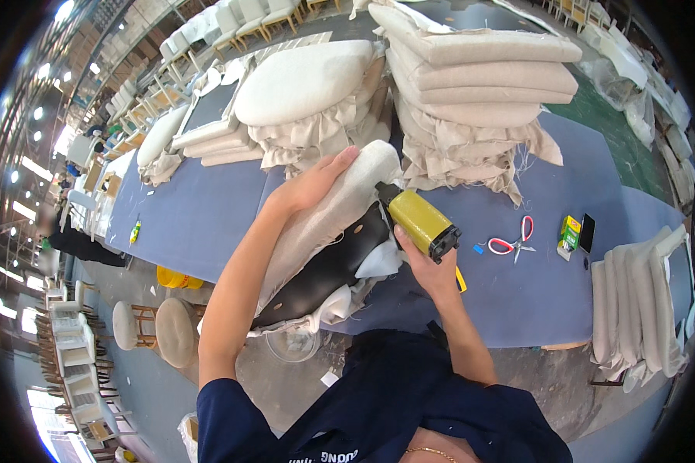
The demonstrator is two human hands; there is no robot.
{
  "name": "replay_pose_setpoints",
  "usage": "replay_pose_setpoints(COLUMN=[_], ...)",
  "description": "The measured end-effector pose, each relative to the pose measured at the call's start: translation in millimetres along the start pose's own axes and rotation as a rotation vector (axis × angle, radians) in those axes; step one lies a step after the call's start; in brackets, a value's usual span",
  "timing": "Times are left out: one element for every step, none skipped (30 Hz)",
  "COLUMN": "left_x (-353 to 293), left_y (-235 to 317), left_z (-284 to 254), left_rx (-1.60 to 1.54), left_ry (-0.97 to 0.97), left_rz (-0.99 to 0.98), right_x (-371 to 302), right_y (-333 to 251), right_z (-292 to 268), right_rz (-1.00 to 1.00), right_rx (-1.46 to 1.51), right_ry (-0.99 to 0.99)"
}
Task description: The person is upholstering a chair seat by hand. They pull and smooth a white fabric cover over a foam cushion, using a staple gun to secure the material to the underside of the seat. The person also uses a screwdriver to adjust the fabric and scissors to trim excess material.
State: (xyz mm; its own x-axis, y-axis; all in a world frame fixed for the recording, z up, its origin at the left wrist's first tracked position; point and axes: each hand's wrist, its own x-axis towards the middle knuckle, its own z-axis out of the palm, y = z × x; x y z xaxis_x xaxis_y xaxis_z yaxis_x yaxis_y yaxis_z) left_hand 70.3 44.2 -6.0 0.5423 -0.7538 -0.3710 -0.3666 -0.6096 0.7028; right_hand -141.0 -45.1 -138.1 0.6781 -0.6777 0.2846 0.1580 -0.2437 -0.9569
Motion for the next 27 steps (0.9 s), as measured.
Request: replay_pose_setpoints(left_x=[-1, 0, 1, 6, 9, 5, 0, -4, -8, -8, -9, -9, -9, -9, -9, -9, -9, -10, -10, -11, -12, -12, -13, -16, -17, -19, -20], left_y=[-3, -6, -9, -12, -14, -14, -9, -7, -8, -6, -4, -1, 0, 0, 1, 2, 2, 1, 0, -1, -1, 0, 1, -1, -1, 0, 2], left_z=[2, 3, 6, 12, 14, 21, 29, 39, 46, 47, 47, 47, 47, 46, 46, 45, 43, 42, 42, 42, 40, 38, 38, 37, 37, 37, 37], left_rx=[0.087, 0.131, 0.174, 0.214, 0.301, 0.422, 0.542, 0.662, 0.761, 0.786, 0.811, 0.836, 0.851, 0.865, 0.875, 0.871, 0.868, 0.866, 0.861, 0.856, 0.854, 0.851, 0.849, 0.847, 0.843, 0.838, 0.836], left_ry=[0.005, 0.048, 0.084, 0.104, 0.160, 0.249, 0.343, 0.438, 0.559, 0.536, 0.514, 0.497, 0.480, 0.464, 0.452, 0.437, 0.423, 0.411, 0.404, 0.398, 0.397, 0.391, 0.386, 0.380, 0.360, 0.341, 0.325], left_rz=[0.024, 0.123, 0.217, 0.322, 0.441, 0.464, 0.493, 0.523, 0.539, 0.530, 0.520, 0.511, 0.524, 0.535, 0.549, 0.573, 0.596, 0.617, 0.617, 0.617, 0.620, 0.628, 0.635, 0.634, 0.616, 0.597, 0.583], right_x=[1, 3, 4, 6, 10, 12, 15, 16, 19, 22, 23, 23, 23, 21, 20, 17, 15, 13, 12, 10, 7, 3, 1, 2, 4, 4, 4], right_y=[0, -1, 0, 5, 12, 18, 17, 12, 3, -2, -2, 0, 1, 3, 6, 11, 16, 18, 19, 21, 28, 36, 41, 34, 21, 13, 14], right_z=[1, 1, 3, 4, 5, 7, 3, 1, 1, -1, -2, -2, -1, 0, -1, -1, -1, 1, 5, 8, 10, 12, 12, 11, 8, 7, 10], right_rz=[-0.035, -0.070, -0.096, -0.137, -0.178, -0.219, -0.162, -0.082, -0.009, 0.059, 0.063, 0.057, 0.051, 0.045, -0.023, -0.090, -0.158, -0.121, -0.084, -0.047, -0.065, -0.085, -0.105, -0.083, -0.060, -0.036, -0.116], right_rx=[-0.032, -0.063, -0.094, -0.096, -0.101, -0.105, -0.110, -0.006, 0.107, 0.219, 0.231, 0.223, 0.215, 0.208, 0.075, -0.059, -0.193, -0.176, -0.160, -0.145, -0.184, -0.222, -0.261, -0.246, -0.235, -0.224, -0.211], right_ry=[0.005, 0.013, 0.020, 0.063, 0.108, 0.147, 0.127, 0.112, 0.093, 0.079, 0.084, 0.076, 0.065, 0.052, 0.047, 0.040, 0.031, 0.046, 0.061, 0.077, 0.070, 0.068, 0.065, -0.014, -0.090, -0.167, -0.147])
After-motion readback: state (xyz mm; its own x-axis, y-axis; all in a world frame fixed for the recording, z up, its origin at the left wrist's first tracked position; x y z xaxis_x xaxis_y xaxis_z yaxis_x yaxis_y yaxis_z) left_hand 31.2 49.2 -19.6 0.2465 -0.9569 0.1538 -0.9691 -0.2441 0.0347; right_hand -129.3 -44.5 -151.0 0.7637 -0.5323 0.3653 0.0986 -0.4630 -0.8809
